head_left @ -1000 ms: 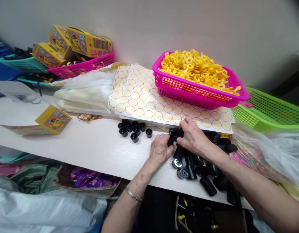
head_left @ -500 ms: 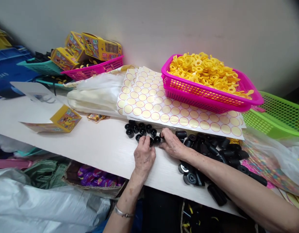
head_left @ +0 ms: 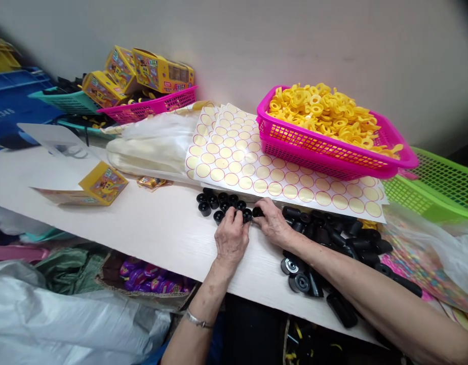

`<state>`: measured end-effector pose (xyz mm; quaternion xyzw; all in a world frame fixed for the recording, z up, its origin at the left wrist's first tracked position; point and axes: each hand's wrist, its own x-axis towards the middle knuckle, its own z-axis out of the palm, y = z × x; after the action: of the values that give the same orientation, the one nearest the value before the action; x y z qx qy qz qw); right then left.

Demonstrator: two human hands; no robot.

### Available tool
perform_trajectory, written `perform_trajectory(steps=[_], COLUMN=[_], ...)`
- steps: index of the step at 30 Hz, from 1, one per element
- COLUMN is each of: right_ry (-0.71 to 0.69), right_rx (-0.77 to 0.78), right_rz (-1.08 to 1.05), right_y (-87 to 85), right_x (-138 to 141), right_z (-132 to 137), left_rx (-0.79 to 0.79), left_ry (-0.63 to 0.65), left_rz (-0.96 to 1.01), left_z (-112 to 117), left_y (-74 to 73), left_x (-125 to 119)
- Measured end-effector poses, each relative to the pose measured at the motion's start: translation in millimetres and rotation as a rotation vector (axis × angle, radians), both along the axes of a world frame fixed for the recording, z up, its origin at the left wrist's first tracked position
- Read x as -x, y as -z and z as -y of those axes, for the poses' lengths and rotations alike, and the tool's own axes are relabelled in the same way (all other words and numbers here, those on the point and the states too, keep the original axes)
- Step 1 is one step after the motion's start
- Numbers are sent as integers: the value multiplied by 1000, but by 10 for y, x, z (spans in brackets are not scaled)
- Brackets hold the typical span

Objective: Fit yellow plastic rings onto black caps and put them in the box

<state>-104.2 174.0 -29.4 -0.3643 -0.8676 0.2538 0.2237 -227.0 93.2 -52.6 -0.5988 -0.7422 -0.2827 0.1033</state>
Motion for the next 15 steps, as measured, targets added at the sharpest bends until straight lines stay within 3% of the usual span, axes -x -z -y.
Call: perform_trajectory(steps=[5,15], right_ry=[88,134], right_rx=[-137,39], right_rz=[175,86], right_y=[-100,-49], right_x=[-6,151], right_z=[91,5], left_rx=[-52,-101], left_ry=[-10,-18], left_rz=[-43,-23], left_z=[-2,-26], left_y=[61,100], left_x=[27,35])
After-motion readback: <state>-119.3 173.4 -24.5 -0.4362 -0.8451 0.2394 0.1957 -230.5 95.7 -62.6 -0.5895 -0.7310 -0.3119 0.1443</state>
